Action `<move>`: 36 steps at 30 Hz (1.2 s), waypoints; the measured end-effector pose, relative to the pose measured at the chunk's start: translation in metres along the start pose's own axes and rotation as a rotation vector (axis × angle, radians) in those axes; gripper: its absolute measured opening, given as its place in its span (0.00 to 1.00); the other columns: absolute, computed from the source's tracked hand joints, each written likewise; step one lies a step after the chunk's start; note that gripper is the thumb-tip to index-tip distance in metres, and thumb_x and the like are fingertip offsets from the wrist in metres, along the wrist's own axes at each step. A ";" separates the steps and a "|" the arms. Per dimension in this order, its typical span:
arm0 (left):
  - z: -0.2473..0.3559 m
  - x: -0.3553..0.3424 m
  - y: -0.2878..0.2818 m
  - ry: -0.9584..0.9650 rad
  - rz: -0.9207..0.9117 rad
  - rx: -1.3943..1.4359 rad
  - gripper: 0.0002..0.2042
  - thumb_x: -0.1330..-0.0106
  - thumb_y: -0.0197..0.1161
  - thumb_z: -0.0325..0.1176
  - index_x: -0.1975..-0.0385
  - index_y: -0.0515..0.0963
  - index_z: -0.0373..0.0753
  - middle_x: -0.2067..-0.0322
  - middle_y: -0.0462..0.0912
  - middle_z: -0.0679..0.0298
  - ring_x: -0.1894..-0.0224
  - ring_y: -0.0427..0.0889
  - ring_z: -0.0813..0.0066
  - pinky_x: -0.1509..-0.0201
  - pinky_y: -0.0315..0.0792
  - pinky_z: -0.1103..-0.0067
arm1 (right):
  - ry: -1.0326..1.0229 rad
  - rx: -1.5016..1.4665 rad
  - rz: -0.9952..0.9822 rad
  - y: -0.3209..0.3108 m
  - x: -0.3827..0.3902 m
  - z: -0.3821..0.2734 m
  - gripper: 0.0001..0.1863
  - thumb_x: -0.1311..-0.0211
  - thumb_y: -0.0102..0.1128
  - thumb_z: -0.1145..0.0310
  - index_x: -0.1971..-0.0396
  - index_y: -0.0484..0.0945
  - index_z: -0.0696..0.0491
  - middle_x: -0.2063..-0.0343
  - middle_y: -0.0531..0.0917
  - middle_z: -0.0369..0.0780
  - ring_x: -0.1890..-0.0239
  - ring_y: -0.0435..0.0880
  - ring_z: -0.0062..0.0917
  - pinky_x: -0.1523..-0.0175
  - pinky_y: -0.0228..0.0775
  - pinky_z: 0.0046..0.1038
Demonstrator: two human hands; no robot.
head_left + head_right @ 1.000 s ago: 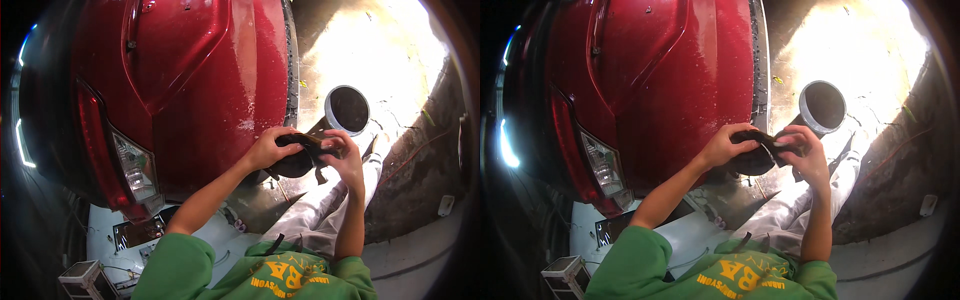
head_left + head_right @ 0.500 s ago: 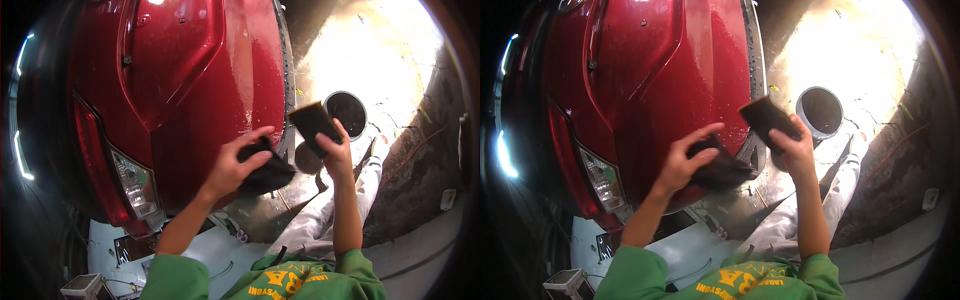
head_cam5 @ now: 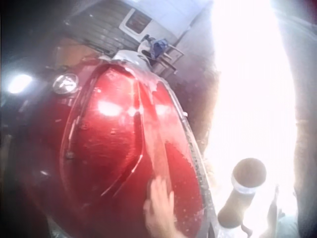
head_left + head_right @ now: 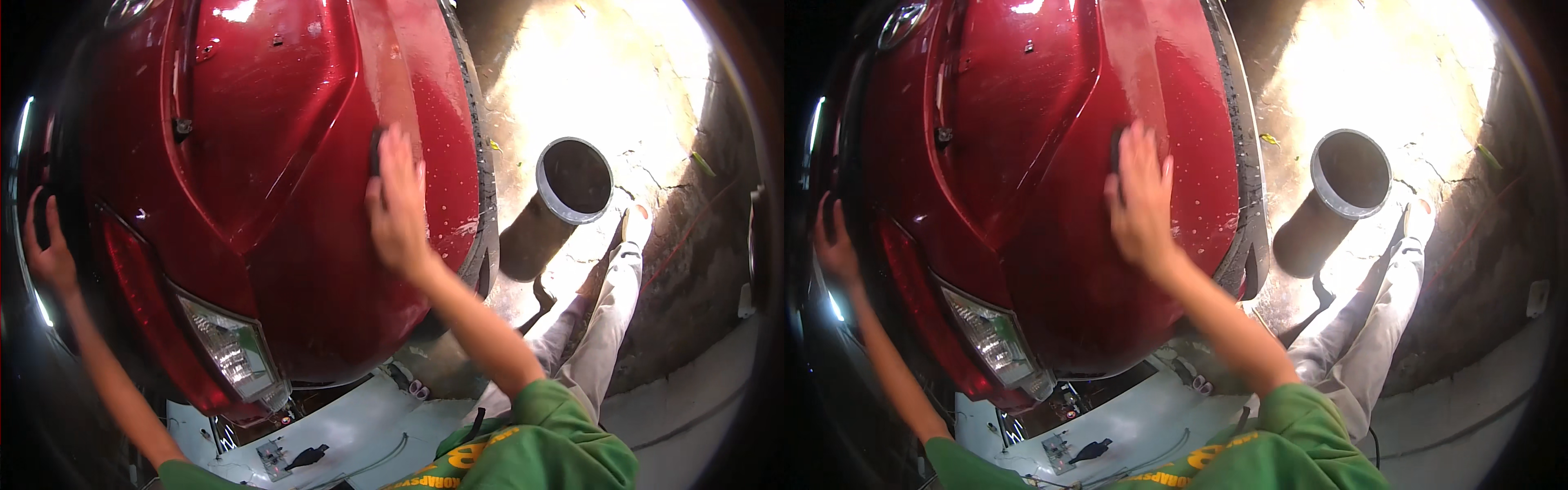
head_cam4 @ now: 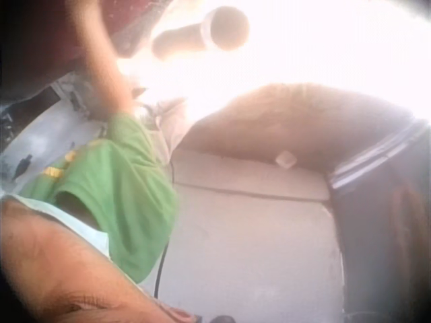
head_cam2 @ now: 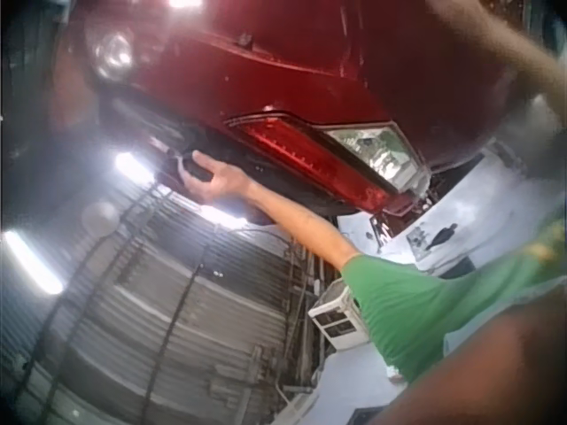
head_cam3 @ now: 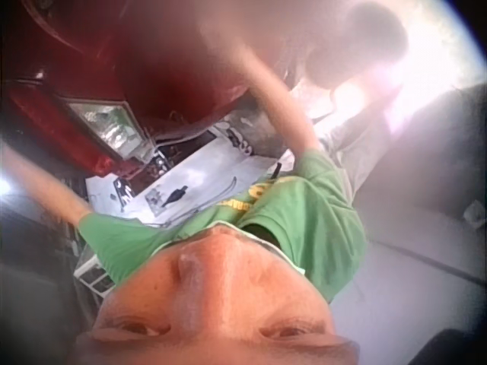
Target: The person sands a red car panel using a sanding block, frequently dipping it into a bucket of water and wiping the surface with a black cloth.
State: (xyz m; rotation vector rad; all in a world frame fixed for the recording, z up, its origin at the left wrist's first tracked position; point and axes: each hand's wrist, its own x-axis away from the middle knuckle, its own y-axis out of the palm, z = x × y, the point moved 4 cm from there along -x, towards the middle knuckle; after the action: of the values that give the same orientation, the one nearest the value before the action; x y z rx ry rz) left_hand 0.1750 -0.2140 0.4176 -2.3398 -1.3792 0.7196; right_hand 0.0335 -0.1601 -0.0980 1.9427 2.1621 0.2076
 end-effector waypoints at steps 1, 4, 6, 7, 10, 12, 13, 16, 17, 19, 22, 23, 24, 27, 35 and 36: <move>-0.024 0.016 0.017 -0.072 0.003 0.059 0.17 0.26 0.61 0.37 0.45 0.79 0.32 0.48 0.85 0.60 0.46 0.83 0.73 0.38 0.73 0.77 | -0.046 -0.047 -0.062 0.001 0.036 -0.018 0.36 0.30 0.51 0.65 0.26 0.53 0.59 0.24 0.49 0.52 0.21 0.43 0.48 0.24 0.31 0.57; -0.054 0.036 0.028 -0.395 0.231 0.314 0.20 0.27 0.63 0.42 0.44 0.79 0.34 0.48 0.85 0.57 0.46 0.83 0.70 0.39 0.73 0.76 | -0.107 0.008 -0.234 -0.010 0.087 -0.027 0.39 0.33 0.53 0.67 0.26 0.49 0.63 0.24 0.49 0.55 0.21 0.44 0.50 0.24 0.31 0.56; -0.022 0.029 0.038 -0.379 0.222 0.264 0.20 0.28 0.63 0.43 0.45 0.80 0.34 0.49 0.85 0.56 0.46 0.83 0.70 0.39 0.73 0.76 | -0.128 0.094 -0.124 -0.012 0.014 -0.003 0.37 0.31 0.51 0.66 0.26 0.50 0.62 0.24 0.50 0.54 0.22 0.46 0.50 0.24 0.34 0.57; -0.011 0.023 0.040 -0.377 0.232 0.224 0.20 0.28 0.64 0.43 0.46 0.81 0.34 0.49 0.86 0.56 0.47 0.83 0.70 0.39 0.73 0.77 | -0.151 0.064 -0.013 -0.015 -0.033 0.013 0.34 0.28 0.48 0.65 0.26 0.52 0.61 0.25 0.52 0.54 0.23 0.49 0.51 0.25 0.38 0.59; 0.003 0.015 0.041 -0.394 0.254 0.183 0.19 0.29 0.65 0.42 0.48 0.82 0.34 0.50 0.86 0.55 0.47 0.84 0.70 0.39 0.73 0.77 | -0.106 0.103 0.054 -0.015 -0.111 0.052 0.31 0.25 0.46 0.65 0.27 0.54 0.60 0.26 0.54 0.55 0.24 0.52 0.50 0.25 0.40 0.59; -0.001 0.018 0.033 -0.416 0.257 0.165 0.19 0.30 0.65 0.42 0.49 0.82 0.33 0.50 0.86 0.55 0.46 0.84 0.70 0.39 0.73 0.77 | -0.112 0.045 0.030 -0.002 -0.070 0.028 0.33 0.27 0.48 0.65 0.27 0.54 0.62 0.26 0.54 0.55 0.24 0.51 0.52 0.25 0.40 0.59; -0.002 0.022 0.028 -0.423 0.260 0.204 0.19 0.29 0.65 0.41 0.48 0.81 0.32 0.50 0.86 0.55 0.46 0.83 0.70 0.39 0.73 0.77 | -0.111 0.025 -0.005 -0.001 -0.017 -0.001 0.34 0.29 0.49 0.66 0.27 0.53 0.64 0.26 0.53 0.56 0.24 0.50 0.54 0.25 0.40 0.59; -0.007 0.024 0.032 -0.473 0.291 0.332 0.20 0.29 0.65 0.41 0.48 0.80 0.30 0.49 0.86 0.56 0.45 0.83 0.70 0.38 0.73 0.77 | -0.037 -0.013 -0.142 -0.011 0.070 -0.020 0.37 0.34 0.52 0.68 0.28 0.53 0.65 0.26 0.53 0.56 0.24 0.49 0.56 0.26 0.40 0.60; -0.011 0.026 0.033 -0.519 0.313 0.402 0.20 0.29 0.64 0.40 0.47 0.79 0.29 0.49 0.86 0.56 0.45 0.83 0.70 0.38 0.72 0.77 | -0.075 0.009 -0.134 -0.011 0.054 -0.016 0.38 0.34 0.53 0.69 0.27 0.53 0.64 0.26 0.53 0.57 0.24 0.49 0.56 0.26 0.41 0.60; -0.007 0.022 0.032 -0.480 0.273 0.353 0.21 0.28 0.63 0.41 0.47 0.78 0.28 0.49 0.86 0.56 0.44 0.83 0.70 0.36 0.71 0.77 | -0.172 0.095 -0.059 -0.011 -0.017 0.001 0.36 0.33 0.52 0.68 0.28 0.54 0.63 0.26 0.54 0.56 0.24 0.51 0.55 0.26 0.43 0.60; 0.027 0.005 0.033 -0.470 0.197 0.158 0.25 0.28 0.63 0.46 0.45 0.77 0.28 0.48 0.85 0.55 0.43 0.82 0.68 0.34 0.69 0.77 | -0.176 0.154 0.055 -0.015 -0.142 0.037 0.29 0.27 0.47 0.66 0.31 0.59 0.64 0.28 0.59 0.55 0.27 0.58 0.53 0.28 0.49 0.60; 0.025 0.006 0.035 -0.468 0.191 0.153 0.25 0.28 0.63 0.46 0.45 0.77 0.28 0.48 0.85 0.55 0.43 0.82 0.68 0.34 0.69 0.77 | -0.171 0.148 0.051 -0.011 -0.131 0.034 0.29 0.27 0.47 0.66 0.31 0.59 0.64 0.28 0.59 0.55 0.27 0.58 0.53 0.28 0.49 0.60; 0.023 0.010 0.039 -0.506 0.216 0.205 0.26 0.29 0.64 0.47 0.44 0.77 0.28 0.48 0.85 0.55 0.43 0.82 0.68 0.34 0.69 0.77 | -0.178 0.116 0.064 -0.009 -0.106 0.027 0.30 0.28 0.48 0.65 0.31 0.59 0.64 0.28 0.59 0.55 0.27 0.57 0.54 0.28 0.49 0.60; 0.008 0.019 0.028 -0.516 0.212 0.185 0.25 0.28 0.62 0.44 0.45 0.76 0.26 0.48 0.85 0.54 0.43 0.82 0.68 0.35 0.70 0.78 | -0.117 0.042 -0.119 -0.005 0.021 -0.021 0.34 0.32 0.52 0.62 0.31 0.60 0.64 0.27 0.58 0.55 0.25 0.53 0.55 0.28 0.46 0.62; 0.030 0.007 0.030 -0.430 0.227 0.167 0.20 0.27 0.63 0.38 0.48 0.77 0.24 0.49 0.85 0.52 0.46 0.84 0.69 0.39 0.75 0.79 | -0.151 0.212 0.008 -0.024 -0.121 0.036 0.30 0.25 0.48 0.60 0.29 0.60 0.59 0.28 0.61 0.52 0.27 0.60 0.50 0.27 0.48 0.58; 0.030 0.007 0.034 -0.417 0.225 0.169 0.20 0.28 0.64 0.39 0.50 0.79 0.25 0.51 0.86 0.53 0.48 0.85 0.69 0.41 0.75 0.78 | -0.111 0.090 0.011 -0.023 -0.113 0.035 0.29 0.24 0.47 0.60 0.30 0.61 0.59 0.28 0.61 0.52 0.26 0.59 0.48 0.27 0.48 0.57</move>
State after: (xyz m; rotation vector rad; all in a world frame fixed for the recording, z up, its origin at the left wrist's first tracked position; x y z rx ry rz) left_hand 0.1849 -0.2237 0.3742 -2.3148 -1.1535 1.3982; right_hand 0.0313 -0.2762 -0.1298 1.9640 2.1245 0.0037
